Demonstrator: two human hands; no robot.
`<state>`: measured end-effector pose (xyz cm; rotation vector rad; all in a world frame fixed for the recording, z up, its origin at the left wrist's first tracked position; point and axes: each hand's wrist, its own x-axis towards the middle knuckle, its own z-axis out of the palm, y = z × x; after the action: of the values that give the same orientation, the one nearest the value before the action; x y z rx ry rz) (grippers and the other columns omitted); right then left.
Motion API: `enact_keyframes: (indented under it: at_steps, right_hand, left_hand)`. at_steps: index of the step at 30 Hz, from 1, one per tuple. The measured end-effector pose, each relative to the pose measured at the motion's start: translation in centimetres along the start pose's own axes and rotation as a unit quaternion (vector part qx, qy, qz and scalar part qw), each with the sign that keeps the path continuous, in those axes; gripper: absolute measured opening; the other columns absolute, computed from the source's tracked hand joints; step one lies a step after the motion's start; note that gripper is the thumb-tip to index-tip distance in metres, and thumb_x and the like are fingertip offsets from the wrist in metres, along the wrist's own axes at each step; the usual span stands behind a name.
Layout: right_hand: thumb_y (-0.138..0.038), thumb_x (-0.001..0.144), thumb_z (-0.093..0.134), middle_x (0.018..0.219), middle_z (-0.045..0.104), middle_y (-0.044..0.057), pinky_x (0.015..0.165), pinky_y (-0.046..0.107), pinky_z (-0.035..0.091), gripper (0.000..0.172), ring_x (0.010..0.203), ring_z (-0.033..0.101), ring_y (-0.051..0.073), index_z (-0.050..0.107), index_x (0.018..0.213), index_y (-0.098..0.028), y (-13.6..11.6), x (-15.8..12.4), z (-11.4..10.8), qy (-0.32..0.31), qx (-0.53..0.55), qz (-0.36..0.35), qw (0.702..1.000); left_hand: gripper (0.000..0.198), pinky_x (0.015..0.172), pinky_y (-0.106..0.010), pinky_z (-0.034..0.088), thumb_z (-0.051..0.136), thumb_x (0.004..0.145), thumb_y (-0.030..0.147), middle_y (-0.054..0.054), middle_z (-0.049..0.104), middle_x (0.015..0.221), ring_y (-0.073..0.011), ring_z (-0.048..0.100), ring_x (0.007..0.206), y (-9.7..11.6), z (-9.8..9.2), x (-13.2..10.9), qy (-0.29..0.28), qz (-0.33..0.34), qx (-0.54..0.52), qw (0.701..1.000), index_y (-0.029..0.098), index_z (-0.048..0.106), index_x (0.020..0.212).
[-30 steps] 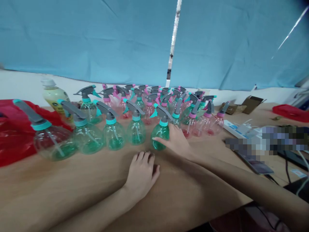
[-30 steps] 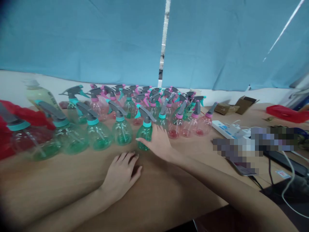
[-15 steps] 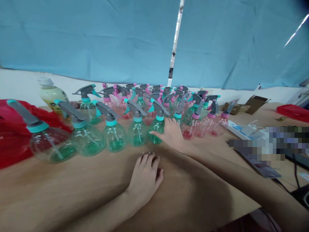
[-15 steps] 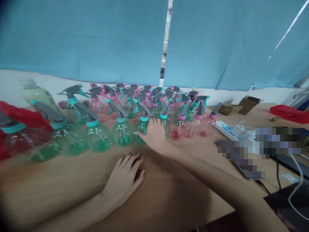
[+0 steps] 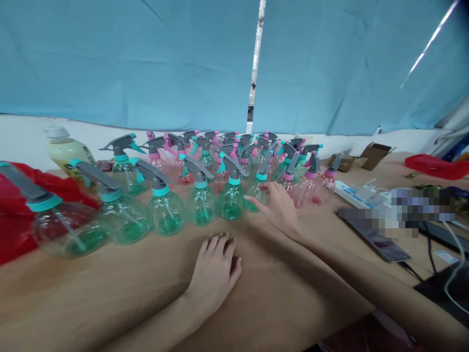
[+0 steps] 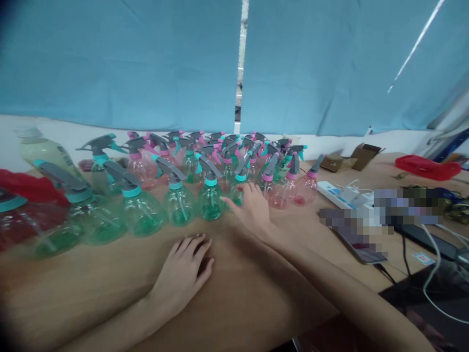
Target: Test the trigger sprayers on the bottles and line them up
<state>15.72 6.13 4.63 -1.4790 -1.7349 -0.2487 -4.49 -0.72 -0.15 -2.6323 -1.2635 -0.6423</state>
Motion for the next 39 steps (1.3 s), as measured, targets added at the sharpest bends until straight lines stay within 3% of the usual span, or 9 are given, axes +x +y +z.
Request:
enact_keyframes:
  at_steps: [6, 14, 21, 27, 31, 35, 39]
  right_hand:
    - [-0.06, 0.082, 0.048, 0.096, 0.064, 0.012, 0.074, 0.038, 0.046, 0.044, 0.089, 0.059, 0.027, 0.055, 0.094, -0.018, 2.0, 0.6, -1.6, 0.025, 0.01, 0.043, 0.999]
    - [-0.058, 0.08, 0.054, 0.107, 0.066, 0.017, 0.076, 0.041, 0.047, 0.054, 0.104, 0.06, 0.034, 0.053, 0.111, -0.013, 0.9, 3.0, 0.2, -0.015, -0.026, 0.116, 0.993]
    - [-0.058, 0.078, 0.057, 0.098, 0.068, 0.017, 0.067, 0.039, 0.046, 0.052, 0.092, 0.064, 0.036, 0.054, 0.106, -0.014, 1.4, 3.9, 0.3, -0.071, -0.037, 0.129, 0.988]
    - [-0.056, 0.074, 0.062, 0.092, 0.069, 0.014, 0.065, 0.036, 0.045, 0.046, 0.087, 0.065, 0.033, 0.056, 0.097, -0.017, 2.1, 3.8, -2.1, -0.142, -0.014, 0.1, 0.985]
    - [-0.052, 0.073, 0.065, 0.087, 0.069, 0.01, 0.067, 0.033, 0.045, 0.043, 0.082, 0.065, 0.027, 0.056, 0.096, -0.017, 2.7, 3.4, -3.7, -0.186, 0.025, 0.061, 0.98]
    - [-0.052, 0.07, 0.069, 0.088, 0.068, 0.007, 0.067, 0.031, 0.046, 0.046, 0.079, 0.064, 0.023, 0.057, 0.097, -0.016, 3.2, 2.5, -5.7, -0.229, 0.099, 0.006, 0.968]
    - [-0.049, 0.071, 0.07, 0.103, 0.066, 0.007, 0.077, 0.035, 0.048, 0.053, 0.091, 0.062, 0.024, 0.055, 0.11, -0.017, 3.7, 1.4, -8.0, -0.3, 0.221, -0.052, 0.927]
  left_hand:
    - [0.032, 0.085, -0.048, 0.044, 0.043, 0.087, 0.022, -0.017, 0.063, 0.112, -0.0325, 0.055, 0.103, -0.1, -0.2, 0.1, -0.004, 0.013, 0.024, 1.0, 0.009, 0.061, 0.109]
    - [0.032, 0.087, -0.048, 0.043, 0.046, 0.087, 0.022, -0.017, 0.063, 0.113, -0.0325, 0.055, 0.104, -0.2, -0.2, 0.2, -0.013, 0.02, 0.044, 0.999, 0.008, 0.062, 0.111]
    - [0.03, 0.09, -0.047, 0.041, 0.047, 0.087, 0.024, -0.014, 0.063, 0.113, -0.0306, 0.056, 0.104, -0.6, 0.0, 0.3, -0.007, 0.025, 0.04, 0.999, 0.011, 0.06, 0.111]
    - [0.027, 0.093, -0.047, 0.038, 0.045, 0.089, 0.023, -0.01, 0.062, 0.112, -0.0275, 0.055, 0.104, -0.7, 0.0, 0.6, 0.008, 0.032, -0.035, 0.999, 0.017, 0.055, 0.113]
    - [0.026, 0.089, -0.044, 0.043, 0.046, 0.091, 0.027, -0.007, 0.06, 0.111, -0.0255, 0.056, 0.103, 0.1, 0.1, 1.3, -0.019, -0.032, -0.123, 0.992, 0.021, 0.051, 0.115]
    - [0.043, 0.096, -0.044, 0.041, 0.048, 0.09, 0.034, -0.01, 0.051, 0.124, -0.0254, 0.05, 0.115, 1.6, 0.7, 2.5, -0.018, -0.092, -0.195, 0.976, 0.02, 0.038, 0.13]
    - [0.07, 0.098, -0.049, 0.038, 0.058, 0.082, 0.042, -0.015, 0.039, 0.138, -0.0306, 0.041, 0.126, 3.3, 1.2, 4.0, -0.009, -0.13, -0.222, 0.966, 0.018, 0.025, 0.138]
